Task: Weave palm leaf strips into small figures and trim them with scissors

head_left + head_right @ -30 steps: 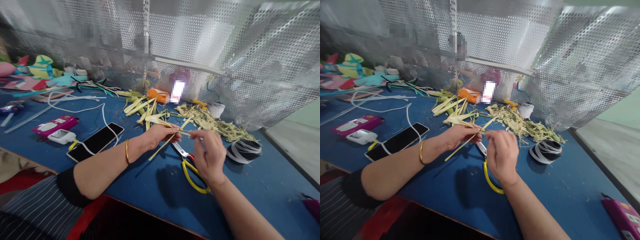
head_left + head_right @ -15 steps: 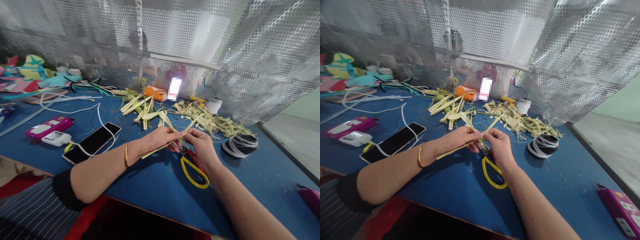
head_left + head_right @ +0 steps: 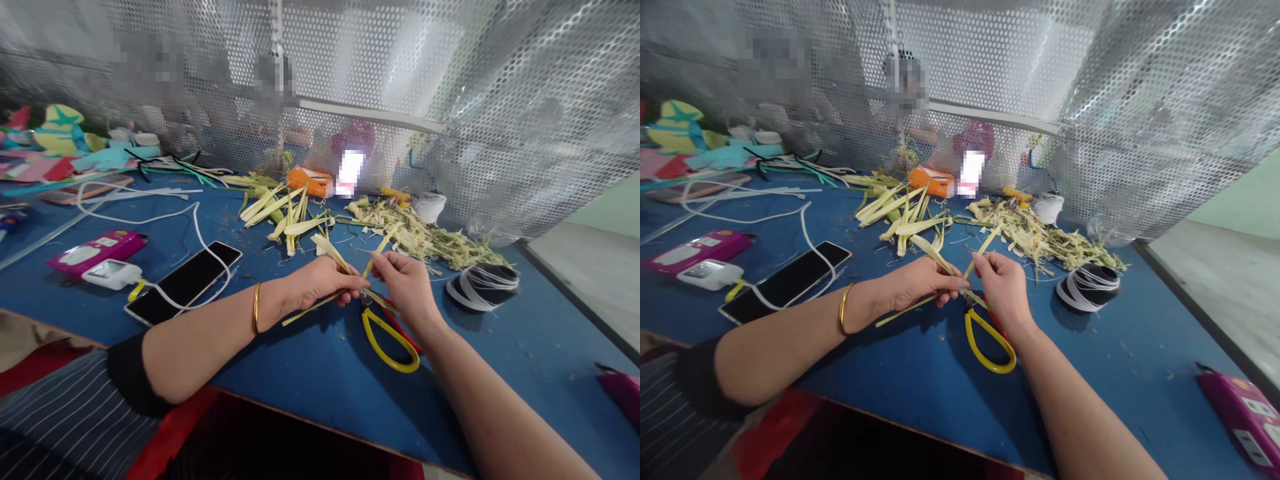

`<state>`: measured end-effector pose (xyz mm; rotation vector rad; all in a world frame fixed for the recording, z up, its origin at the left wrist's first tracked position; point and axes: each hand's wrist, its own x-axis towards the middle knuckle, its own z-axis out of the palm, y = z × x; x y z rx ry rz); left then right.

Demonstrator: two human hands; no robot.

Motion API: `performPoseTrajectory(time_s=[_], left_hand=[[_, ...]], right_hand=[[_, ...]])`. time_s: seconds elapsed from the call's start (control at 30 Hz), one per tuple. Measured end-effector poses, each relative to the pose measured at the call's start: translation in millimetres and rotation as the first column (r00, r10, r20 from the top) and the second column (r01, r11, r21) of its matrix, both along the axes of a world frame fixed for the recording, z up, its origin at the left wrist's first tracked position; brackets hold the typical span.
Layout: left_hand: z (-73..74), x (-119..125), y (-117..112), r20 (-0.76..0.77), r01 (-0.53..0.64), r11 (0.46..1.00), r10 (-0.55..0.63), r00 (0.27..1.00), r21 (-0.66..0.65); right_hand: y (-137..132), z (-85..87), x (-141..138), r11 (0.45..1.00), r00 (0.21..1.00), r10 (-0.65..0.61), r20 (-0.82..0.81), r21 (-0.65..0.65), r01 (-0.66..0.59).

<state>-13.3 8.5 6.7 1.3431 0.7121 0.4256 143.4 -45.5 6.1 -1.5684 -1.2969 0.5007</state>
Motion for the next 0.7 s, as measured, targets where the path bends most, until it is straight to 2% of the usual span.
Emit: performPoseTrajectory(time_s=[0.03, 0.1, 0.17, 0.2, 0.27, 0.33, 0.4, 0.53, 0.63, 0.7], left_hand=[[0.6, 0, 0, -0.015, 0.008, 1.0, -0.007, 1.0, 0.022], [2.9, 0, -1, -0.047, 0.036, 0.998, -0.033, 0.998, 0.06], [5.6, 1, -3, -0.077, 0.06, 0.995, -0.053, 0.996, 0.081], [6.7, 1, -4, -0.085, 0.067, 0.994, -0.059, 0.995, 0.084], [7.7, 3, -7, -0.099, 0.087, 0.992, -0.078, 0.992, 0.096], [7.3, 4, -8, -0.119, 0.105, 0.985, -0.089, 0.989, 0.135], [6.3, 4, -9, -0.143, 0.124, 0.976, -0.099, 0.985, 0.178], [3.2, 2, -8, -0.108, 0.134, 0.966, -0.112, 0.988, 0.223], [1.4, 1, -7, -0.06, 0.098, 0.97, -0.086, 0.994, 0.222], [2.5, 0, -6, -0.05, 0.123, 0.968, -0.115, 0.992, 0.217]], right_hand=[[-2, 3.7, 2, 0.997, 0.986, -0.063, 0.155, 0.043, 0.057], [-5, 10.9, 4, 0.973, 0.896, -0.182, 0.406, 0.204, 0.105], [-7, 15.6, 4, 0.941, 0.829, -0.203, 0.521, 0.338, 0.018], [-8, 16.6, 3, 0.937, 0.826, -0.149, 0.543, 0.345, -0.058], [-7, 15.6, 1, 0.946, 0.851, 0.032, 0.524, 0.258, -0.194], [-6, 12.6, -3, 0.948, 0.879, 0.189, 0.437, 0.151, -0.279], [-6, 9.8, -5, 0.945, 0.899, 0.258, 0.355, 0.102, -0.311], [-6, 9.1, -5, 0.963, 0.942, 0.226, 0.248, 0.086, -0.254], [-6, 11.4, -3, 0.986, 0.969, 0.112, 0.219, 0.1, -0.136], [-7, 13.0, -3, 0.991, 0.973, 0.044, 0.227, 0.115, -0.071]])
